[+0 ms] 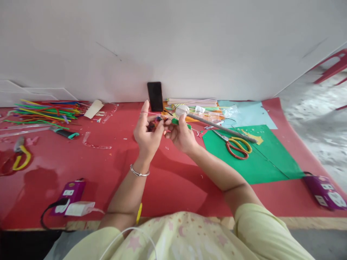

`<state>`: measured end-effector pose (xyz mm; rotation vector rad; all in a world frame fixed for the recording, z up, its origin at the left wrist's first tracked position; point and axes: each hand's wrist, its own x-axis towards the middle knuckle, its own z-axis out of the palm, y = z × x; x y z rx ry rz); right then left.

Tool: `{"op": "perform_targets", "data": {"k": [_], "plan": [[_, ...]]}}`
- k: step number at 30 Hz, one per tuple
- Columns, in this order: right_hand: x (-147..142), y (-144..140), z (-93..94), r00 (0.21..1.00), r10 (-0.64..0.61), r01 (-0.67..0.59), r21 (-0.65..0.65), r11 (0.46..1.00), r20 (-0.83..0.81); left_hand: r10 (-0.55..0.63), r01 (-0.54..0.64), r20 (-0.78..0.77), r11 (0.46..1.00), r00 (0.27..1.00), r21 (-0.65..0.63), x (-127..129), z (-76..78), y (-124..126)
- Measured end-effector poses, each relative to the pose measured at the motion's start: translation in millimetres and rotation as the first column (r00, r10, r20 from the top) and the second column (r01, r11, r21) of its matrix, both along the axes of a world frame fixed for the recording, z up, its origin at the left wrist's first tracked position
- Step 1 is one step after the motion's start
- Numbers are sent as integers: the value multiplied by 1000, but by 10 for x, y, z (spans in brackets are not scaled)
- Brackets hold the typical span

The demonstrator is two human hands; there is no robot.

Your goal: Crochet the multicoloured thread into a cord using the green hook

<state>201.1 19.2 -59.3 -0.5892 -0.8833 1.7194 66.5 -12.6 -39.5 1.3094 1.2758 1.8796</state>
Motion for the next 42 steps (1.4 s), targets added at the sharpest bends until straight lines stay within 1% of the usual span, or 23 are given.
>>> {"op": "perform_targets", "data": {"k": [2,3,5,7,9,12,14,15,17,20,22,25,27,29,32,35,37,39,42], "plan": [[-42,-25,41,997,-21,14,-86,996,-80,-46,55,162,997,986,-51,48,36,7],[-59,-35,57,993,-31,17,-119,993,-116,-78,102,252,991,965,-85,63,57,15],[-77,-45,71,986,-27,0,-160,987,-167,-143,222,413,963,900,-150,70,100,32],[-72,-32,50,984,7,-36,-163,986,-179,-187,328,523,925,832,-191,46,141,40],[-38,8,-1,987,52,-71,-119,990,-150,-208,394,578,894,789,-215,-7,181,37],[58,108,-89,993,108,-107,29,994,-39,-245,470,586,841,772,-268,-122,246,24],[139,180,-126,991,125,-132,138,982,52,-281,514,566,802,775,-305,-198,286,16],[178,210,-135,988,123,-139,187,973,92,-299,527,554,790,777,-314,-229,302,13],[242,254,-139,983,94,-134,275,952,156,-326,539,530,781,783,-316,-266,321,10],[283,270,-133,980,32,-107,386,916,196,-339,535,517,791,786,-295,-272,321,12],[274,257,-130,983,19,-95,413,906,183,-346,532,514,802,785,-272,-261,308,17],[238,231,-133,988,39,-94,389,916,147,-376,535,487,811,788,-239,-250,280,26],[215,221,-143,988,64,-114,382,917,141,-387,526,463,822,798,-220,-245,258,30],[192,217,-163,987,78,-129,400,907,141,-376,504,449,838,810,-208,-238,237,31],[153,208,-201,990,57,-106,417,903,129,-354,478,436,851,827,-215,-226,213,27],[133,203,-219,993,21,-67,390,918,120,-350,480,437,846,829,-234,-231,211,30],[155,214,-206,989,-7,-54,402,914,149,-352,503,465,827,812,-253,-247,223,36],[209,235,-169,981,-46,-47,459,887,190,-361,534,495,802,791,-269,-267,243,39],[316,264,-68,966,-105,-52,576,816,235,-378,556,502,788,777,-267,-291,278,32]]}}
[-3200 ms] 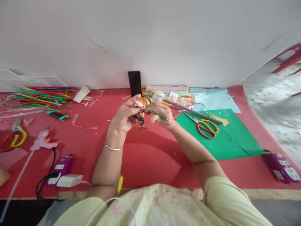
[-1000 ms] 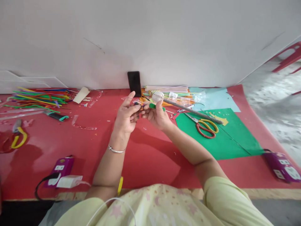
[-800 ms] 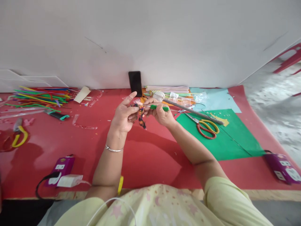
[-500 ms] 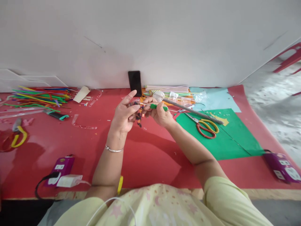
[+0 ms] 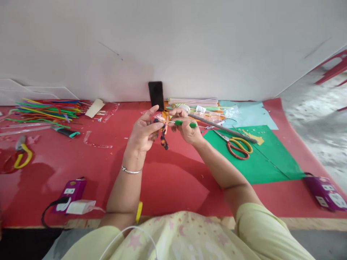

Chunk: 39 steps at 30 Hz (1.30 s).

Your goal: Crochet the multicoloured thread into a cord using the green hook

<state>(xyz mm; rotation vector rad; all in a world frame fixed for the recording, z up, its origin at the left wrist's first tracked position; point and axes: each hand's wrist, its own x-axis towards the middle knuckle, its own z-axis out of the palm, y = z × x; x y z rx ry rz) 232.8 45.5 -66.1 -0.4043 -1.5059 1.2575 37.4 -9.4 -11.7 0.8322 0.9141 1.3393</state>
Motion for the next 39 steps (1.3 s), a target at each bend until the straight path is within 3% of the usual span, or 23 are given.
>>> {"op": "perform_targets", "data": {"k": [6,10,18,20,22,24,27,29,30,33,35,37,39], "plan": [[157,3,176,990,-84,62,178,982,115,-5,5,-1,1000,1000,14,-14,43,-26],[216,18,191,988,-62,24,252,967,142,-22,22,-21,1000,1000,20,-42,25,-23],[357,60,326,975,37,-91,246,965,218,-31,31,-9,999,999,32,-95,13,-12],[335,74,293,975,76,-120,209,971,207,-47,48,-18,999,999,27,-74,15,-11],[246,67,211,980,123,-136,78,988,155,-7,10,-57,998,998,55,-18,-9,-10],[105,30,116,988,150,-144,-136,980,40,128,-109,-131,984,983,143,65,-64,-8],[-95,-64,35,980,195,-190,-377,906,-26,413,-314,-268,885,870,343,180,-171,0],[-154,-127,47,983,179,-176,-410,895,-32,484,-354,-301,847,822,395,207,-225,15],[-160,-152,69,988,154,-153,-402,903,-29,470,-347,-289,854,834,388,203,-241,27],[-128,-191,146,997,68,-72,-351,934,-25,309,-256,-174,927,935,274,145,-243,64],[-110,-197,179,999,29,-33,-324,945,-20,240,-214,-115,955,964,204,111,-222,74],[-110,-198,188,1000,-4,4,-308,951,2,270,-239,-128,947,954,214,107,-203,60],[-122,-203,179,999,-23,33,-300,953,34,377,-305,-212,901,901,308,133,-199,26]]}}
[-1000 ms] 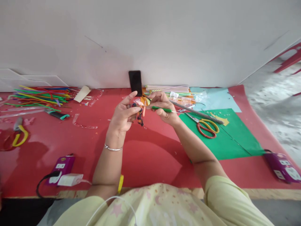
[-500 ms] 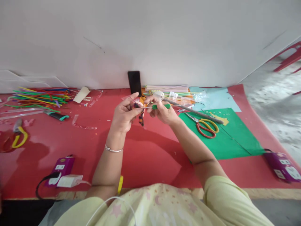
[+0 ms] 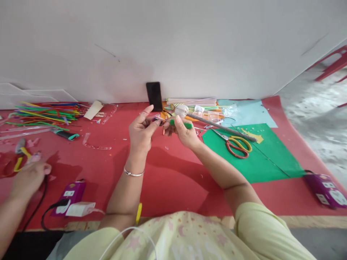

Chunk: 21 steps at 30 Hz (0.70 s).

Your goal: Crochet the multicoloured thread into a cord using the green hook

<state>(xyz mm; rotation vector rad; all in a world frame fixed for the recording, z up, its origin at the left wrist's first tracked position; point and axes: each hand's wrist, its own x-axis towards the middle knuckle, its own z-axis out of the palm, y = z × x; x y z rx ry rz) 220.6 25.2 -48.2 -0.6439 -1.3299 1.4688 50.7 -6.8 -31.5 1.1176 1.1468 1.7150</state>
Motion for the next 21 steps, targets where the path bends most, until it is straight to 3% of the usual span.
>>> {"op": "perform_targets", "data": {"k": [3,5,9,13,16,21], "plan": [[-26,-10,-36,999,-33,33,-4,999,-1,177,-152,-236,981,956,121,64,-24,-59],[-46,-6,-75,998,-55,55,-16,998,-38,216,-178,-297,973,930,150,96,-46,-70],[-77,33,-161,995,-32,26,-68,997,-95,88,-83,-91,995,992,61,91,-53,-8],[-62,39,-179,996,55,-60,-69,996,-70,-59,61,117,998,991,-13,60,-1,34],[-34,-4,-134,994,110,-110,4,994,-20,-124,134,188,990,974,-41,79,38,13],[-21,-64,-65,997,80,-80,60,995,-5,-116,129,201,990,973,-53,72,52,0]]}}
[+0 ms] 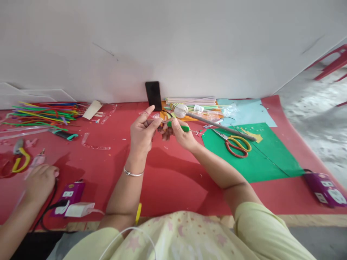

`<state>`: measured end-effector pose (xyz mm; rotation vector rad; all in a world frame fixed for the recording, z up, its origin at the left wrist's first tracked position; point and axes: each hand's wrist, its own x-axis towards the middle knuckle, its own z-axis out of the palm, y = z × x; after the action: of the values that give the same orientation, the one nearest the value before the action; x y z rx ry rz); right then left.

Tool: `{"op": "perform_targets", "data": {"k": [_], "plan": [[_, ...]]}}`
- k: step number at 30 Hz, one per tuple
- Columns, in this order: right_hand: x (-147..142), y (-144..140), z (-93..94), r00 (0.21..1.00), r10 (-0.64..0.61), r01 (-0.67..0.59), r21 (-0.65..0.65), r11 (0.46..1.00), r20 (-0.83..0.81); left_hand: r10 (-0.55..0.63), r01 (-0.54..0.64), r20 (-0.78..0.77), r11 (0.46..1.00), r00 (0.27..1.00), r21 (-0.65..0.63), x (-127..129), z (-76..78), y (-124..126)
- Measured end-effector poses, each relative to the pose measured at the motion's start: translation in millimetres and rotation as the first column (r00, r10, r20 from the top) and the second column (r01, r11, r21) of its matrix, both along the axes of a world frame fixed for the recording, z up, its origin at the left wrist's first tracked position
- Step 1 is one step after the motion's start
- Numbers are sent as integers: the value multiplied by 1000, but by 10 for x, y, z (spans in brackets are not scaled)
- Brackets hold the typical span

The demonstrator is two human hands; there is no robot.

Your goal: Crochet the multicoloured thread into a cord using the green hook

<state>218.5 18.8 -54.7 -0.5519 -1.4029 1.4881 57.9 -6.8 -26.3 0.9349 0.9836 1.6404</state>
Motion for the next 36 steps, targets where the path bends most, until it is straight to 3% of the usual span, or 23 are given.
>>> {"op": "perform_targets", "data": {"k": [10,14,18,25,30,36], "plan": [[-19,62,-36,1000,-21,21,-58,998,15,-63,65,25,996,998,-69,-67,-3,25],[26,61,14,999,22,-21,-3,1000,25,-36,40,59,997,998,-72,-67,12,23],[58,-3,76,999,49,-50,40,998,15,-46,70,150,985,988,-157,-77,38,21],[-21,12,-34,994,39,-45,-62,997,-100,18,68,290,956,957,-285,-18,81,52],[-15,120,-67,997,63,-69,-151,986,-42,42,74,348,947,937,-313,1,68,76],[-23,149,-47,996,82,-86,-104,991,-43,-20,138,377,948,926,-287,12,24,81]]}}
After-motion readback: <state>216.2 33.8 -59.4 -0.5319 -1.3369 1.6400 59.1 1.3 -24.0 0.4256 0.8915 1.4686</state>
